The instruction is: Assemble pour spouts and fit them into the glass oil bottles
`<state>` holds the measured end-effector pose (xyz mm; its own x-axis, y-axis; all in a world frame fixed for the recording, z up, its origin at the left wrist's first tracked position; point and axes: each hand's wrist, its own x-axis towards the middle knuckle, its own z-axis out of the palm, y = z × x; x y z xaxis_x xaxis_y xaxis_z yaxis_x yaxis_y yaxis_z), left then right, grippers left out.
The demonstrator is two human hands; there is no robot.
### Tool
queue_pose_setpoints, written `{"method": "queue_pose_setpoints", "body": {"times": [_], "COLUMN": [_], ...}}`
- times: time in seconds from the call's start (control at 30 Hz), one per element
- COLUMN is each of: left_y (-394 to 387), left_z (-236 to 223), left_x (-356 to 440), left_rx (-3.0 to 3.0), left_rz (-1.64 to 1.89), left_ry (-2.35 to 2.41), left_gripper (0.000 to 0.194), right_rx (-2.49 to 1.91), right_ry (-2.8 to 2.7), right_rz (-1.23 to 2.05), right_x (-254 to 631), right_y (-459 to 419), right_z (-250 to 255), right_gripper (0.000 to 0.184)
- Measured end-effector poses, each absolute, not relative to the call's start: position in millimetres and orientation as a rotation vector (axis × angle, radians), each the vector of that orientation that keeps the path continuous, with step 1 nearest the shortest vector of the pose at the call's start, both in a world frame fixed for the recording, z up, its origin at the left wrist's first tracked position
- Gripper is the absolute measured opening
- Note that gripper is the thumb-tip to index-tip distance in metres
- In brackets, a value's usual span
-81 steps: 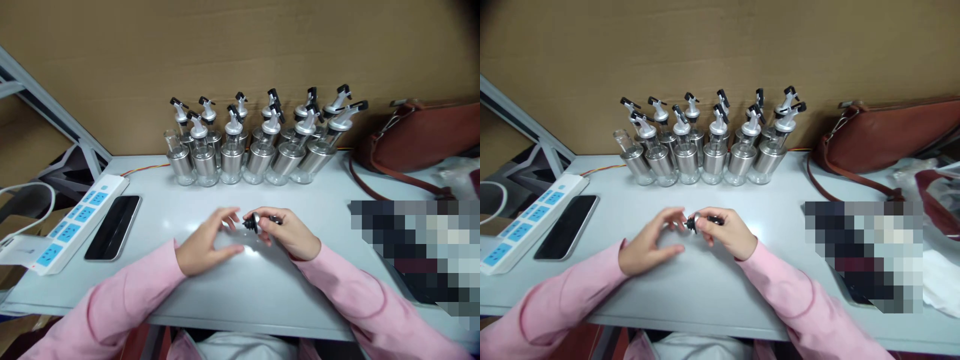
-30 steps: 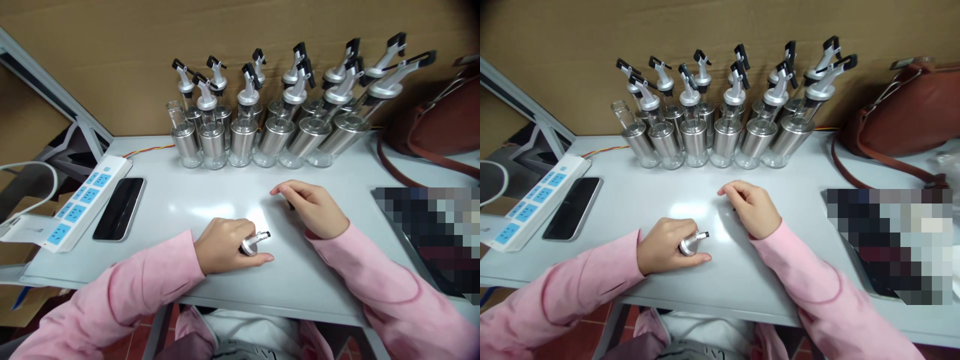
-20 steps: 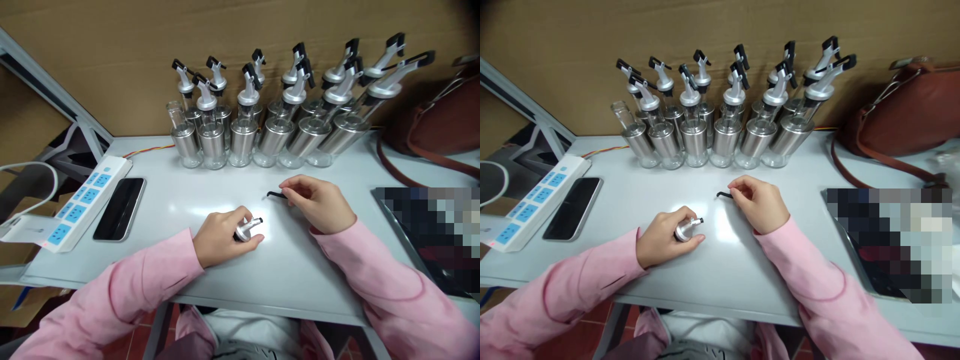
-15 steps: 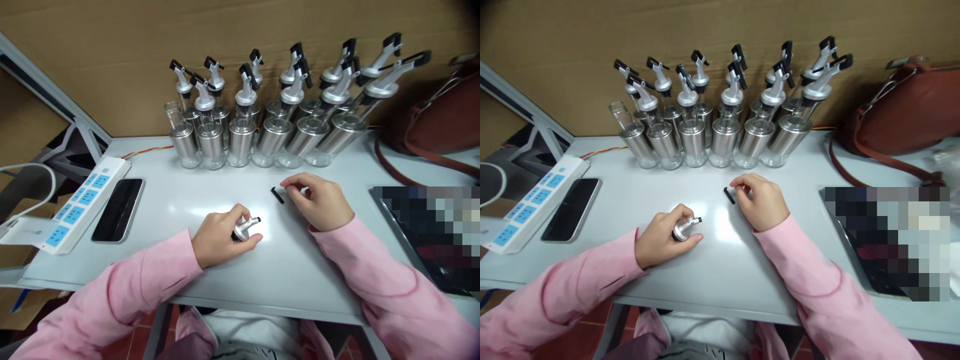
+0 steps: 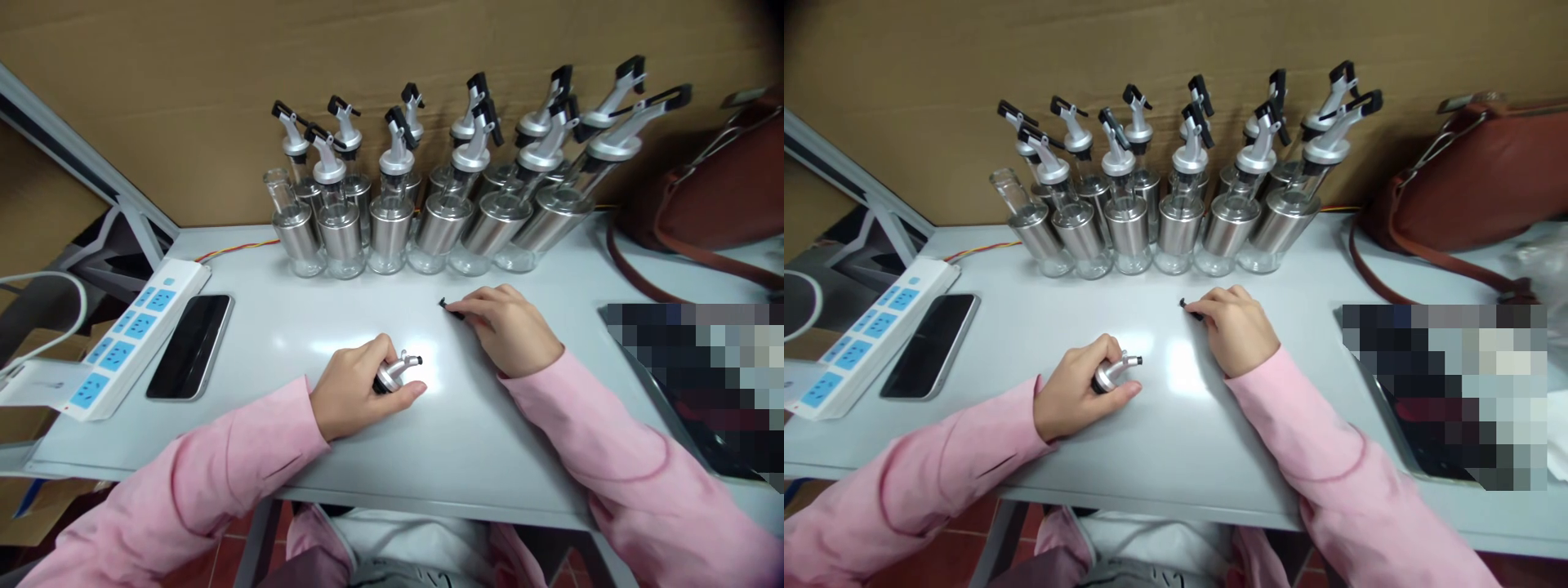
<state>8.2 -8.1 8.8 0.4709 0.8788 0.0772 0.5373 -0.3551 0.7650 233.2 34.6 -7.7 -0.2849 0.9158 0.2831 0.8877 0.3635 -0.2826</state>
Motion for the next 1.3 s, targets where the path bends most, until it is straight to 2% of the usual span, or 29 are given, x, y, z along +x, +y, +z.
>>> {"method": "queue_pose_setpoints", "body": {"times": [0.17,0.37,0.53,0.67,0.73,0.87,1.03,1.3], "left_y": [-8.2,-7.3,-6.2,-6.2,-6.0,-5.5,-5.0,-5.0], "left_z": [8.7,7.0,7.9,7.9,7.5,7.1,6.5,7.9], "left_x": [8.0,7.4,7.7,8.5,8.9,9.7,10.6,10.5], "left_rx": [2.051,2.08,2.154,2.076,2.053,2.028,1.974,1.948], "left_rz": [0.667,0.708,0.734,0.753,0.756,0.778,0.785,0.784], "left_ry": [1.151,1.12,1.077,1.102,1.107,1.093,1.133,1.125], "left_gripper": [0.025,0.014,0.012,0.019,0.015,0.005,0.006,0.007], "right_rx": [-1.635,-1.556,-1.59,-1.628,-1.628,-1.622,-1.602,-1.584], "right_ry": [-2.196,-2.241,-2.259,-2.27,-2.278,-2.262,-2.266,-2.273], "right_rz": [-0.007,0.038,0.057,0.023,0.031,0.049,0.0,0.043], "right_x": [236.7,232.9,232.0,231.7,231.1,229.5,228.2,227.2], "right_y": [35.1,34.1,34.1,33.9,33.7,33.2,32.9,32.7], "right_z": [-10.6,-10.4,-5.7,-2.9,-3.0,-5.3,-7.7,-7.1], "right_gripper": [0.033,0.03,0.025,0.019,0.017,0.022,0.027,0.019]}}
